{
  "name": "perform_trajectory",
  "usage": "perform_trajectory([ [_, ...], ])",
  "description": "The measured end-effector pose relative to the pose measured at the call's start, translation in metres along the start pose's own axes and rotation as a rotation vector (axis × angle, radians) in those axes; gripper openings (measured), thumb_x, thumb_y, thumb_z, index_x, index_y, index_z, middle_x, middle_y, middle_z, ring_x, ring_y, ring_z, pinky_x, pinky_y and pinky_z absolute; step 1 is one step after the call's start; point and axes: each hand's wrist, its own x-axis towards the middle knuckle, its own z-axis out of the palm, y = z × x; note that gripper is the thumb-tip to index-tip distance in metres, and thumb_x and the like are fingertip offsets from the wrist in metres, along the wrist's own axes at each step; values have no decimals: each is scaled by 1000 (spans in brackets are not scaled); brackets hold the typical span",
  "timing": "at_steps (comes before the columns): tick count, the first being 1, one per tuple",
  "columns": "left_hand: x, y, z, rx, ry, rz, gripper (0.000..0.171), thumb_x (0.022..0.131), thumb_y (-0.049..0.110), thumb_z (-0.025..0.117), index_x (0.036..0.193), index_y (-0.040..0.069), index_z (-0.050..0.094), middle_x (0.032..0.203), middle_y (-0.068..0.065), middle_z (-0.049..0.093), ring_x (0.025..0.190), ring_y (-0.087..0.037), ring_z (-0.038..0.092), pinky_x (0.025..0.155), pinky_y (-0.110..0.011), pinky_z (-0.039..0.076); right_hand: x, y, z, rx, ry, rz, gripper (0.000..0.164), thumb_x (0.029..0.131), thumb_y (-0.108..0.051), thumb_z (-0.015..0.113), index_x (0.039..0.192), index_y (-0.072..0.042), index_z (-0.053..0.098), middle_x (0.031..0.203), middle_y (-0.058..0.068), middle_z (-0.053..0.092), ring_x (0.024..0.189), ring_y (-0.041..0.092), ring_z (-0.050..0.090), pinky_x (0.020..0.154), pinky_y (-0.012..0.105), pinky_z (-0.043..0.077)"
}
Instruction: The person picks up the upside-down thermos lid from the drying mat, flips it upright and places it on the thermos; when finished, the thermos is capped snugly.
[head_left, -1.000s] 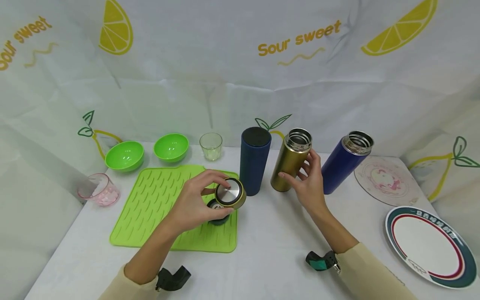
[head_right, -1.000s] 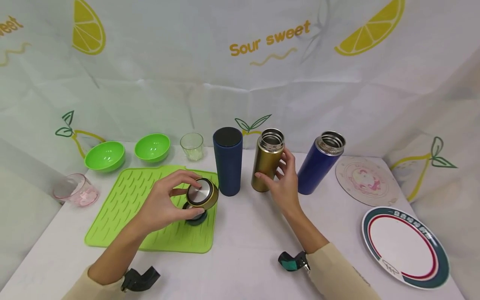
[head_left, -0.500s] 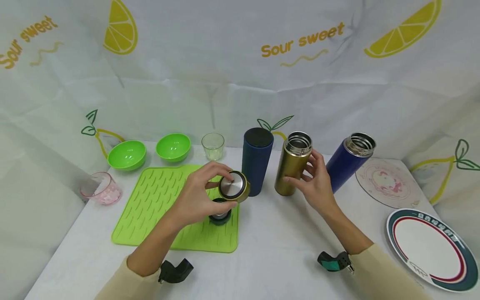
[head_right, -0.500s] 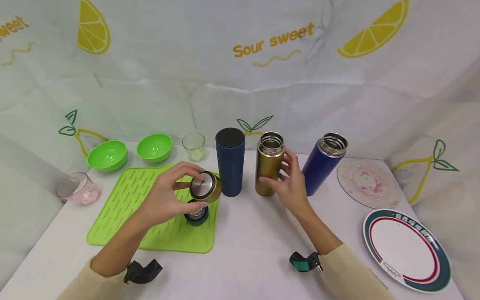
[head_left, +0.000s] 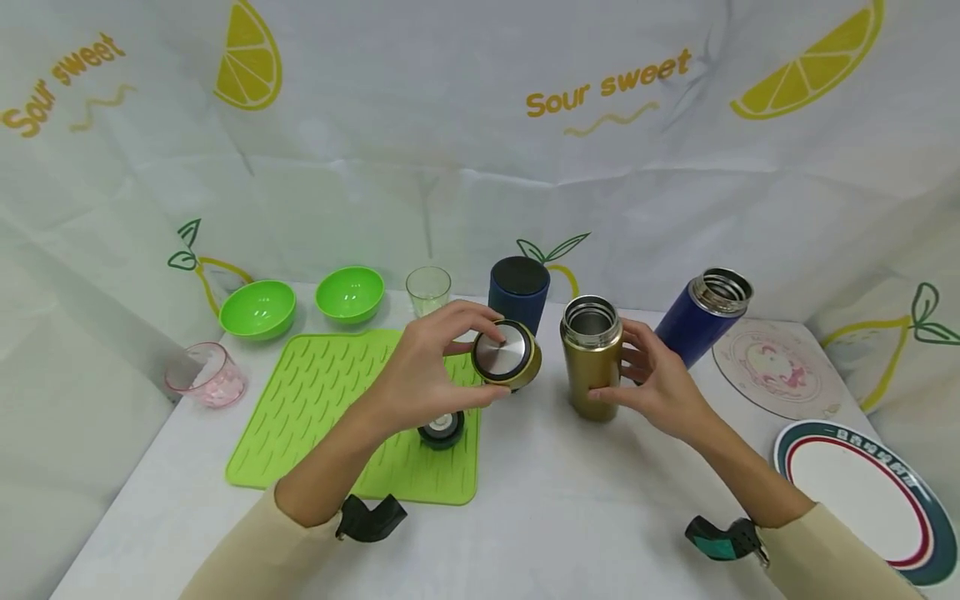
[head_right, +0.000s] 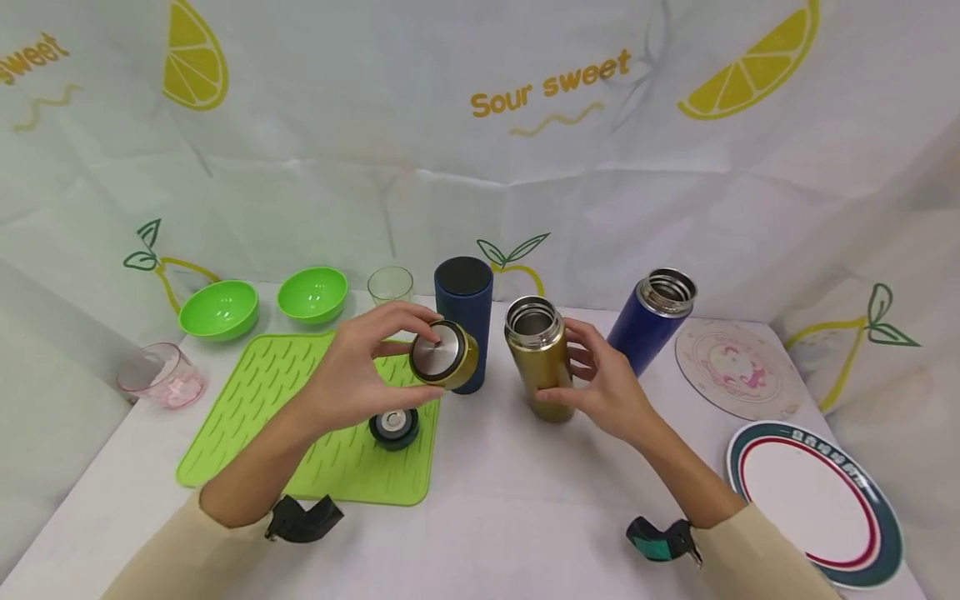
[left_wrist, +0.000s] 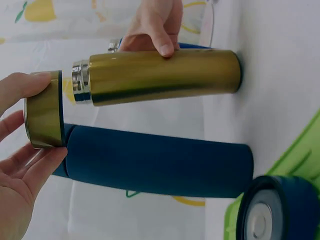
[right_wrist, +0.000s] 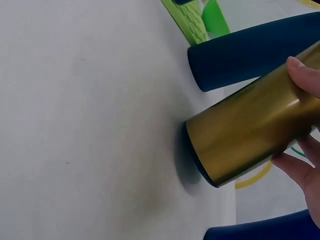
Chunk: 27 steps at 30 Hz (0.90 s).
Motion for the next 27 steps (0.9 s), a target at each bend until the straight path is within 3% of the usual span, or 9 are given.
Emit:
perform_trajectory([
  [5,10,6,9,-8,-28,31,42,72,15,92,107,11,70,128,-3,65,124,-18,63,91,-26,61,-6,-3,-11,-37,-106,-38,93,74,-15,92,152,-11,41,148,19,55,125,44,64,100,49,56],
  [8,14,8,15,-20,-45,47,42,72,15,92,107,11,70,128,-4,65,124,-18,63,92,-25,61,-8,-3,-16,-48,-171,-75,90,73,-17,92,149,-10,45,144,16,59,124,38,66,100,41,59],
  [13,19,13,22,-43,-66,70,42,73,15,92,108,11,69,129,-5,65,124,-18,64,90,-24,61,-10,-3,-24,-53,-266,-119,86,73,-20,93,146,-12,48,140,9,63,125,0,63,100,18,55],
  [16,21,16,26,-62,-80,85,43,73,15,92,109,11,69,129,-5,64,123,-18,64,90,-22,61,-10,-5,-25,-49,-309,-145,84,74,-21,92,146,-13,49,141,9,62,124,-14,55,101,14,52],
  [22,25,19,36,-54,-107,98,43,74,16,92,109,12,68,124,-3,64,116,-16,65,88,-21,60,-10,-8,-23,-43,-321,-171,83,75,-21,92,146,-12,50,142,10,62,125,-13,54,102,16,52],
  [27,26,17,40,-37,-116,73,43,74,18,92,109,12,67,123,-2,65,115,-16,65,86,-23,62,-12,-8,-21,-40,-317,-187,82,77,-19,90,148,-11,49,143,13,61,126,-14,53,103,39,57],
])
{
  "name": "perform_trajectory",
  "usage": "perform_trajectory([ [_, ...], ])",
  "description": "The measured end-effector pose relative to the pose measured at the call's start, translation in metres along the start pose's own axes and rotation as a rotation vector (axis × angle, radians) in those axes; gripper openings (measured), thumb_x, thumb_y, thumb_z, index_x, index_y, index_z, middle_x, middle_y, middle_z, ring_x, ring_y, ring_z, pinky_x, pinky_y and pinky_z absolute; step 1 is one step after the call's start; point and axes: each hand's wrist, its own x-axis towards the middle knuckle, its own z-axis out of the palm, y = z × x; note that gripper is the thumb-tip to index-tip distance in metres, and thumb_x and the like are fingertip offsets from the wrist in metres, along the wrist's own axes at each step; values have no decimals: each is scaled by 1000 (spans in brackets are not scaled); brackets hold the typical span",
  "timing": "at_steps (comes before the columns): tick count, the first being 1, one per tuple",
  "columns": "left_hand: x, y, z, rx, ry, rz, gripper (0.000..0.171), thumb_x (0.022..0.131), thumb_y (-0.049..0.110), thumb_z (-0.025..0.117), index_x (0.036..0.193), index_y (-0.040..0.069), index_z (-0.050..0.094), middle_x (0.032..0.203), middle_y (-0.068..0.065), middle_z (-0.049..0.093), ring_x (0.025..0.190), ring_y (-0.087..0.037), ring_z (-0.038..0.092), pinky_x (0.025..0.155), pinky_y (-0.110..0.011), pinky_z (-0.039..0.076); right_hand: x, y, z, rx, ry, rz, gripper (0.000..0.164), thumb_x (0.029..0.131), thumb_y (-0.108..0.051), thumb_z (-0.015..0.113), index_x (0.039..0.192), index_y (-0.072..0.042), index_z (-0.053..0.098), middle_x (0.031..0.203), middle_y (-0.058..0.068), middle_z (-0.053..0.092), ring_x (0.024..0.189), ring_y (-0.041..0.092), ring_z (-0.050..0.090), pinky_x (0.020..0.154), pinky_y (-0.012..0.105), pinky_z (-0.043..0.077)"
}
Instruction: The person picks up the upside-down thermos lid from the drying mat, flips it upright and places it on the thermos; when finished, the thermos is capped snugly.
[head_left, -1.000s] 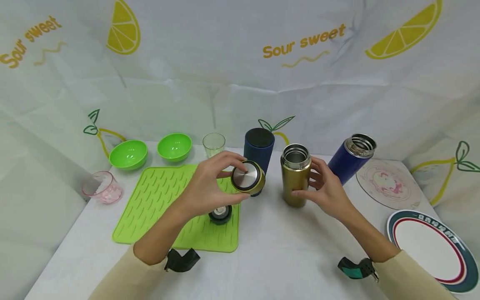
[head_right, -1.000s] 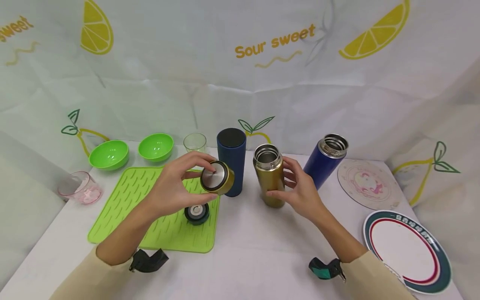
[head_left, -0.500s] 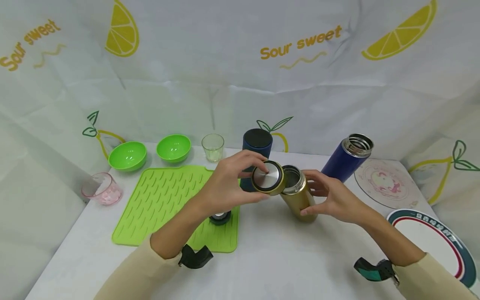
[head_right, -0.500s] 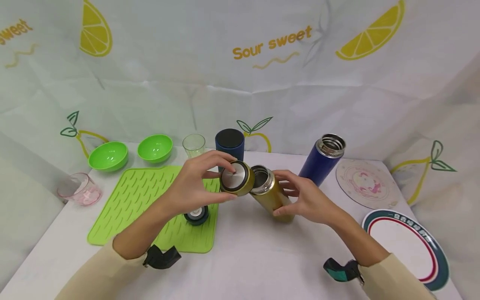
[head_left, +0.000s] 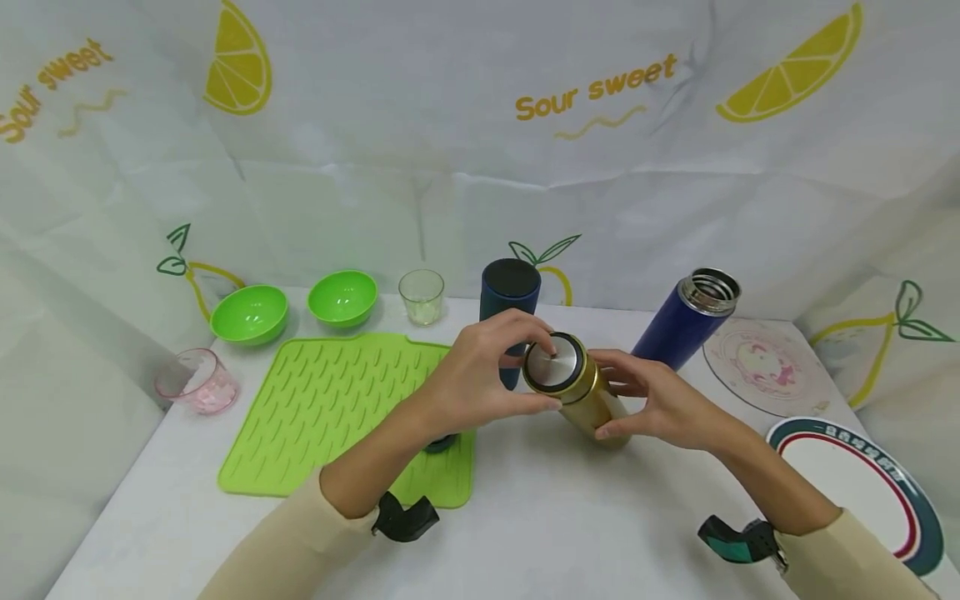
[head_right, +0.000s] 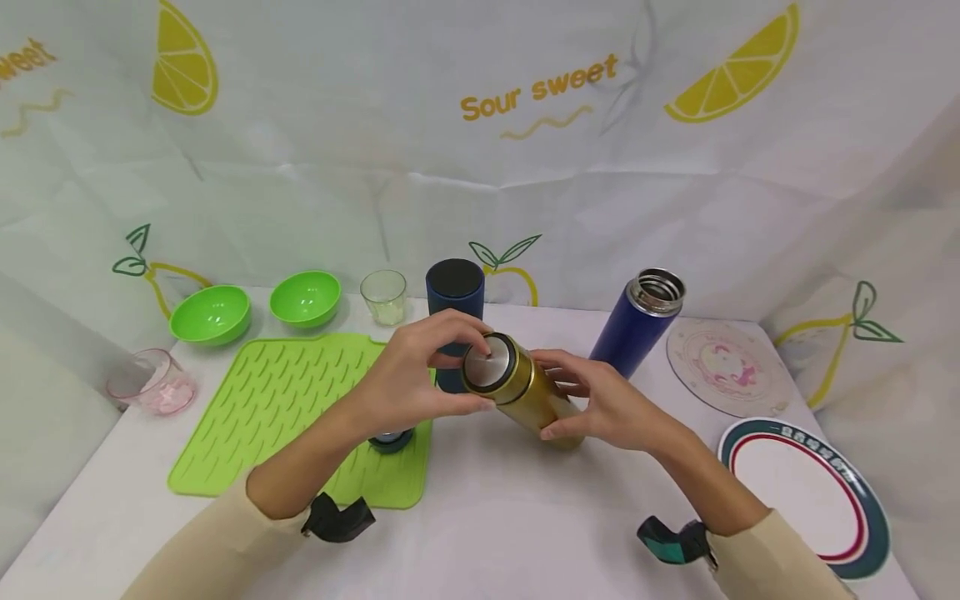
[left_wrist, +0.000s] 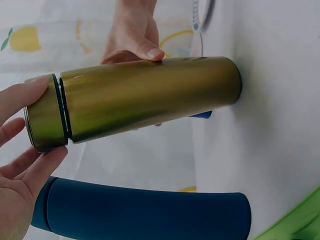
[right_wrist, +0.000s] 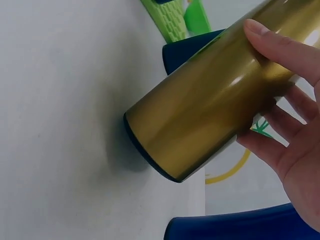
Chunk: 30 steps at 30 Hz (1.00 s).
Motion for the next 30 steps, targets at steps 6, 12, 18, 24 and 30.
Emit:
perform_trajectory([
  [6,-1,0,-1,-8,-16,-7,42,76,17,91,110,12,67,127,-2,64,118,-17,65,88,-22,61,-1,-3,1,-16,-18,21,85,79,-23,88,152,-14,44,147,13,58,133,23,61,103,51,54],
  [12,-2,-1,-3,4,-14,-1,42,76,18,91,110,12,67,127,-3,64,119,-17,65,87,-20,61,-1,-5,1,-22,-23,21,82,82,-20,86,151,-11,44,146,16,59,129,44,60,100,51,56],
  [18,-4,3,-1,94,35,-13,45,73,26,93,107,13,68,112,0,65,107,-13,67,82,-14,59,1,-8,0,-45,-36,14,81,83,-20,85,151,-9,44,146,20,58,128,46,61,97,51,58],
  [24,-6,11,-1,159,83,-51,44,73,33,93,104,13,67,104,1,65,96,-10,67,77,-12,58,1,-11,-1,-73,-45,30,81,84,-22,84,152,-9,43,146,23,58,124,49,63,90,52,61],
  [30,-6,11,-1,159,80,-43,44,72,30,93,103,13,67,106,1,65,97,-11,66,78,-12,58,1,-11,0,-80,-44,34,81,83,-23,85,151,-9,44,146,22,58,124,49,63,90,50,62],
])
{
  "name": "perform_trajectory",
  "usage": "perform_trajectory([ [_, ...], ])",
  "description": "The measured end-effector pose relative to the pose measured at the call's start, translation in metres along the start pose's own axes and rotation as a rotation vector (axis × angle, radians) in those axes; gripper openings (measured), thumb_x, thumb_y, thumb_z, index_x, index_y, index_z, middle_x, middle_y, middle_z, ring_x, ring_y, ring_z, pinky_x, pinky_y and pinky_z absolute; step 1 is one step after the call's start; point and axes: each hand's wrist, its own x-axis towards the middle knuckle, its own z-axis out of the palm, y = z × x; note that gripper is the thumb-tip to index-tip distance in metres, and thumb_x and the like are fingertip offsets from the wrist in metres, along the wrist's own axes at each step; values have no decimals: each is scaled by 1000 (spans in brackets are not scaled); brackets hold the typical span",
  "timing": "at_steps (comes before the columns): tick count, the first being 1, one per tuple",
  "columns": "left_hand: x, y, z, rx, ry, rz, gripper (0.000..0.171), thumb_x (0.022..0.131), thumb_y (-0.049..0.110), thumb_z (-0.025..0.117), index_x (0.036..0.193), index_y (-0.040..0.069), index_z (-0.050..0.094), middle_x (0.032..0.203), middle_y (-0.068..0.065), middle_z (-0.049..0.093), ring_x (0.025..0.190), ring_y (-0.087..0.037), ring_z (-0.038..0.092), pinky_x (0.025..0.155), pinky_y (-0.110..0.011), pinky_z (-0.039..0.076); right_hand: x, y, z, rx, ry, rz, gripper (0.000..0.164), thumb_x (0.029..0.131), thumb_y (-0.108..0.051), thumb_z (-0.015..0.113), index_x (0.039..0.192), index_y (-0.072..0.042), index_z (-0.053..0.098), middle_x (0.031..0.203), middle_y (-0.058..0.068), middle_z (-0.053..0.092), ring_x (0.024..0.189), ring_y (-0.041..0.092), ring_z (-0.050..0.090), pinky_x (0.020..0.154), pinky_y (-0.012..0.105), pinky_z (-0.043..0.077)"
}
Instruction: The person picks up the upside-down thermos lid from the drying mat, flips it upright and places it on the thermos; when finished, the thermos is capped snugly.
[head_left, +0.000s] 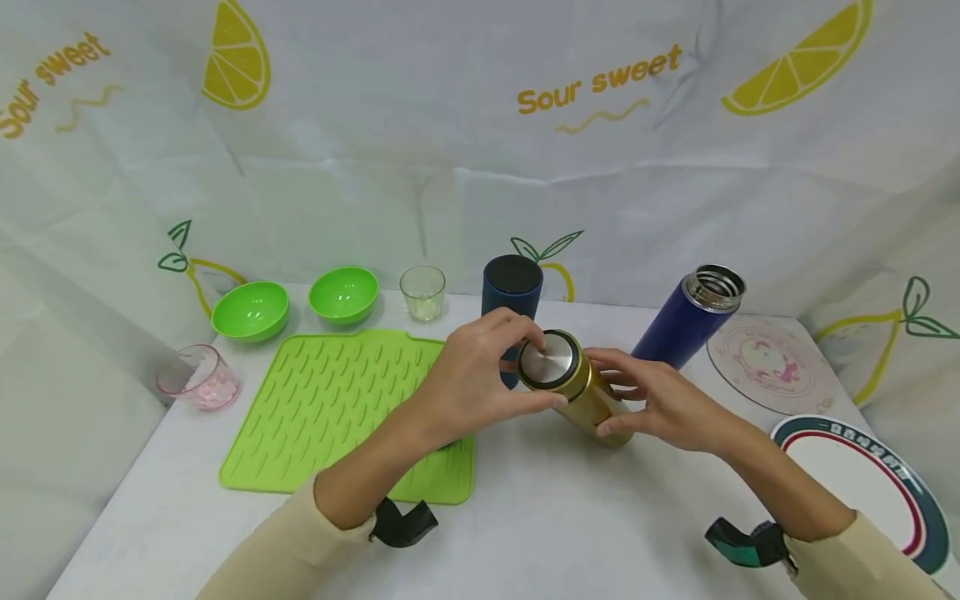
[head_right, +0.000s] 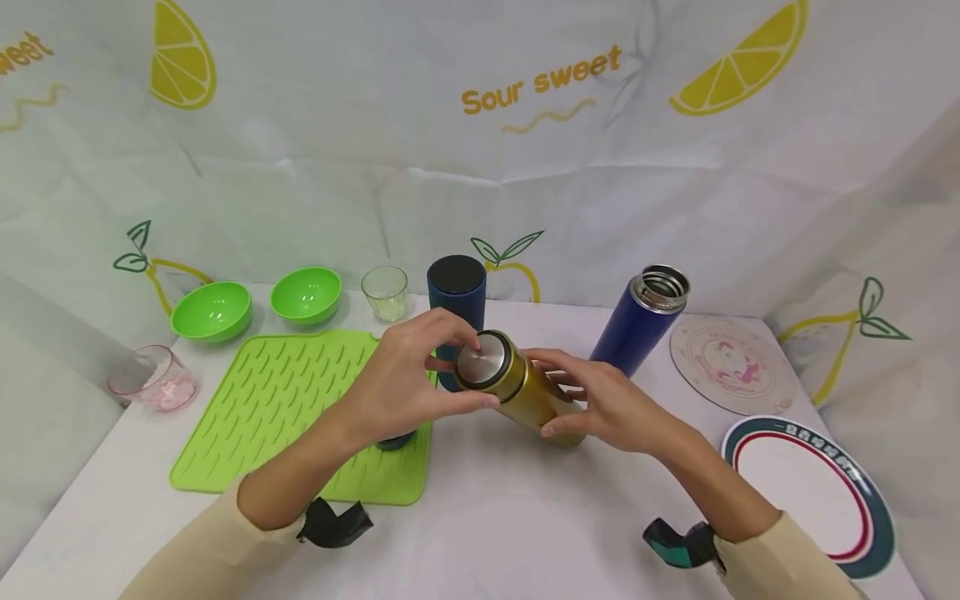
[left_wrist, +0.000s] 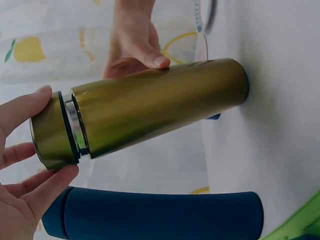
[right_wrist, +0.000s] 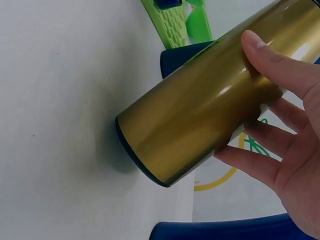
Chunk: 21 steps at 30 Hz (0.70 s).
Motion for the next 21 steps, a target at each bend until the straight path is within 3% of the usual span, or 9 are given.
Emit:
perform_trajectory([
  [5,0,-4,0,-65,-53,17,45,73,25,93,108,12,67,113,0,64,106,-12,65,79,-14,59,0,0,0,9,-7,-1,81,83,-23,85,151,-9,44,145,22,59,125,49,62,91,50,61],
  [9,1,-7,-4,-115,-104,41,45,75,18,91,113,12,67,129,-3,65,119,-17,65,86,-19,61,0,0,0,11,-3,-12,81,83,-23,85,151,-10,44,146,21,58,126,48,62,91,49,61],
  [15,2,-6,-7,-63,-142,85,45,79,15,87,119,13,67,142,-4,62,132,-17,61,100,-25,57,-1,0,0,4,7,-30,80,83,-22,85,151,-10,45,145,21,59,124,47,63,90,47,62],
  [18,2,-3,-4,41,-84,104,55,77,31,91,124,14,67,131,-2,65,117,-12,66,94,-22,57,-1,1,1,4,8,-40,79,83,-21,84,151,-10,45,145,21,59,123,47,64,90,47,62],
  [21,2,2,-1,185,-5,85,69,70,50,91,125,16,69,113,2,67,88,-7,65,74,-16,54,-1,1,2,-1,5,-48,79,84,-22,84,151,-10,45,146,21,58,123,47,64,91,47,62],
])
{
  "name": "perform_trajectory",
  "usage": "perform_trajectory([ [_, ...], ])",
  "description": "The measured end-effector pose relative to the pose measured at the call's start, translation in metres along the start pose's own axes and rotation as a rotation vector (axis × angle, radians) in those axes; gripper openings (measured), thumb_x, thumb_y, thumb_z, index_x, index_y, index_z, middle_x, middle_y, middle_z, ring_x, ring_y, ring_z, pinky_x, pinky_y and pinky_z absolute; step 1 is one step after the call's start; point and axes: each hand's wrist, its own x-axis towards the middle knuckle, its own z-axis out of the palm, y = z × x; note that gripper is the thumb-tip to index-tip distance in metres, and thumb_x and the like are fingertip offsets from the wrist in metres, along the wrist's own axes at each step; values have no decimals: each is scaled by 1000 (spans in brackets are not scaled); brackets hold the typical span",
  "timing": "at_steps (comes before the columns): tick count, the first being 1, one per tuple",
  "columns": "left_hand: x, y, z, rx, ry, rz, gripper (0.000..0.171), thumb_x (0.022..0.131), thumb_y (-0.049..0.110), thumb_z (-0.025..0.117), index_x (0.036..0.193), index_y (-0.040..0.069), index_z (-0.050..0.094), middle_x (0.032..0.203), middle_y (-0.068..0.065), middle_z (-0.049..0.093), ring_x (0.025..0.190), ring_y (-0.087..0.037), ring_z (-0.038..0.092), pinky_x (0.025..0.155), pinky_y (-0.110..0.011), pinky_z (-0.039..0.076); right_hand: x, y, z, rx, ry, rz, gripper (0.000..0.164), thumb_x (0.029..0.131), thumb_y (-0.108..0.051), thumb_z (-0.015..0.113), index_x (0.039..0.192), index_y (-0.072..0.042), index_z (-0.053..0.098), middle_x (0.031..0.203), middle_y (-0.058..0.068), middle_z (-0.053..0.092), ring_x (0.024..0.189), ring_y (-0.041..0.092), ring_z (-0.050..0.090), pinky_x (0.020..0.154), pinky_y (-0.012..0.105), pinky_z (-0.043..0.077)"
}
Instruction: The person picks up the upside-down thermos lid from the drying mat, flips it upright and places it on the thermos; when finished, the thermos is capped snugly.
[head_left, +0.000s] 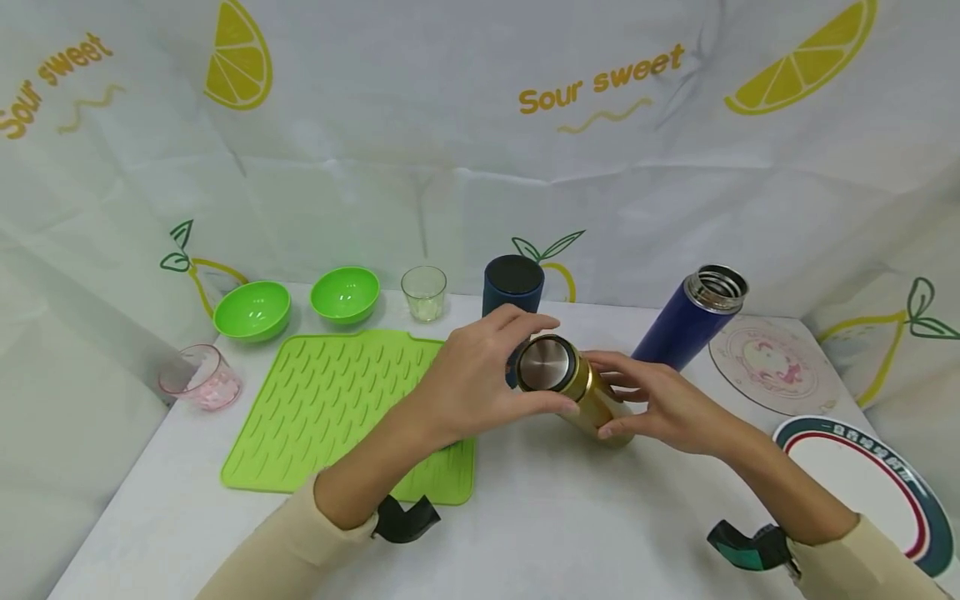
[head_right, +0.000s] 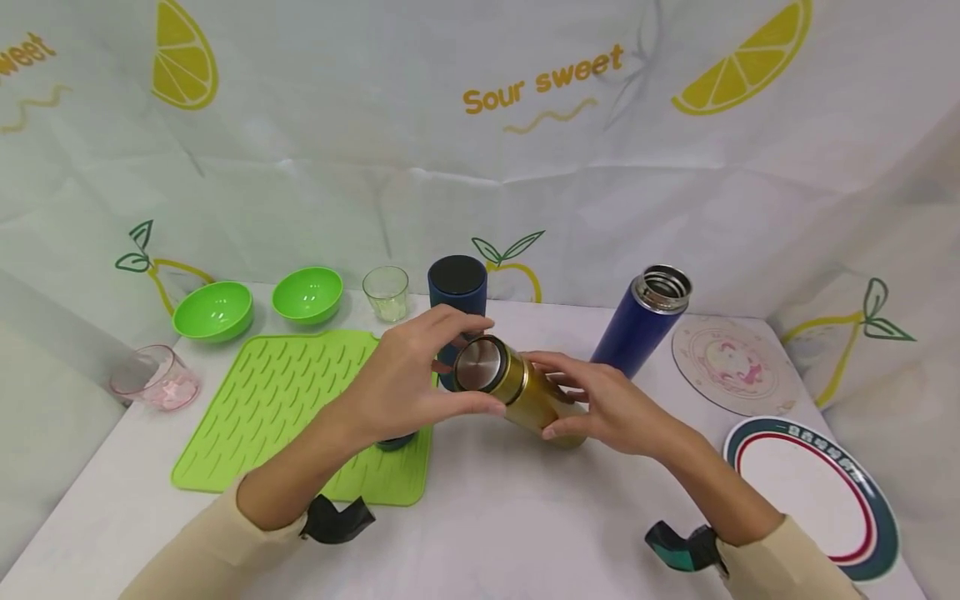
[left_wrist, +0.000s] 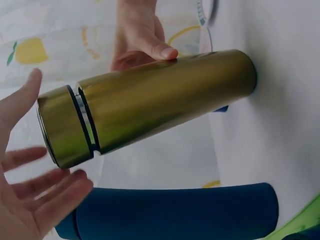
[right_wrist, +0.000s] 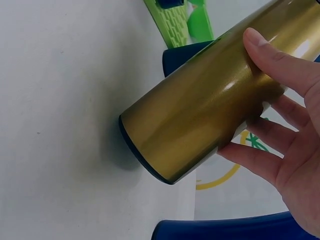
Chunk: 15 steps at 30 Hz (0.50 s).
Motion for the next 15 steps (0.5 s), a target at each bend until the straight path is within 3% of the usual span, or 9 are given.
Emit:
perform_trajectory([
  [3,2,4,1,94,14,-30,69,69,59,88,121,17,72,101,4,66,73,-5,60,63,-14,47,0,1,1,-5,5,-6,78,83,-23,84,150,-11,46,145,19,59,121,45,66,91,46,62],
  [5,3,5,-1,92,-19,-30,63,72,57,87,120,18,74,100,3,65,73,-6,59,63,-13,46,1,1,1,-10,9,-12,78,83,-23,85,150,-11,47,144,19,60,121,44,67,91,45,62],
  [10,7,2,-12,-50,-180,58,52,81,30,86,129,17,72,117,2,65,92,-7,63,76,-14,50,1,3,2,-18,15,-20,76,81,-24,87,146,-10,50,140,18,63,120,44,67,89,44,63],
  [15,9,-2,-19,-149,-302,159,56,80,4,78,134,19,69,135,-2,61,121,-14,59,98,-24,53,1,2,1,-10,12,6,77,78,-26,88,144,-12,51,142,16,63,123,42,66,91,43,62],
])
